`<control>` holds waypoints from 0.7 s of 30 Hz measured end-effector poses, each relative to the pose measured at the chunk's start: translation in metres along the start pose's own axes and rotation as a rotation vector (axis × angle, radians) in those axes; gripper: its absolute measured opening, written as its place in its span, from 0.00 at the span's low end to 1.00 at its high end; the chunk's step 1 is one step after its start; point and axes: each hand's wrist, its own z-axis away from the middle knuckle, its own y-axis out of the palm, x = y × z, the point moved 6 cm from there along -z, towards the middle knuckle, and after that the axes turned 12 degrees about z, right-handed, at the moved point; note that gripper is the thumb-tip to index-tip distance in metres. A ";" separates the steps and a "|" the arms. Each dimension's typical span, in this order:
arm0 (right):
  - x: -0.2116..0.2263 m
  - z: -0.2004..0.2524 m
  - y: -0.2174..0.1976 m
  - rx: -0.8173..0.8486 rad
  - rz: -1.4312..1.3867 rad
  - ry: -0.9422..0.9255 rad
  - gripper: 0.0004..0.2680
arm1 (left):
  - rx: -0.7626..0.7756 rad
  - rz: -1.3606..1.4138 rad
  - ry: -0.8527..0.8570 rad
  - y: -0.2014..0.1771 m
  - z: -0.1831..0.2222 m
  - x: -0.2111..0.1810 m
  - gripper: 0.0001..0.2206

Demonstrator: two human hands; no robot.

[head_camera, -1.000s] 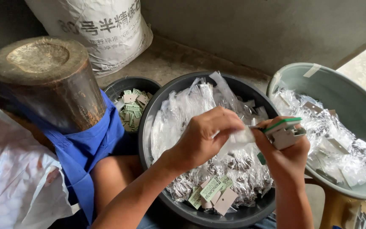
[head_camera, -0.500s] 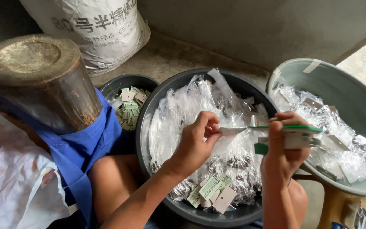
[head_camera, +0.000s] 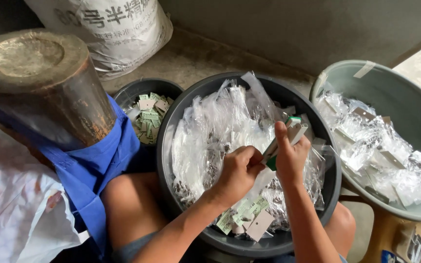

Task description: Labeling small plastic bags by stapling paper tags to the top of each bag in a repetitive production process.

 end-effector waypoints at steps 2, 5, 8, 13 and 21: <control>0.010 0.009 -0.004 0.070 0.033 0.058 0.15 | 0.099 0.048 -0.106 0.004 0.002 0.005 0.07; -0.028 0.022 -0.043 0.157 0.044 0.118 0.14 | 0.289 0.155 -0.169 0.012 0.014 -0.033 0.01; -0.018 0.044 -0.062 0.068 0.156 -0.007 0.14 | 0.371 0.101 -0.199 0.036 0.027 -0.025 0.07; -0.048 0.045 -0.076 0.073 -0.377 0.332 0.15 | 0.383 0.106 -0.178 0.059 0.029 -0.014 0.07; -0.055 0.023 -0.121 0.006 -0.012 0.252 0.09 | 0.116 0.088 -0.286 0.006 0.008 0.026 0.04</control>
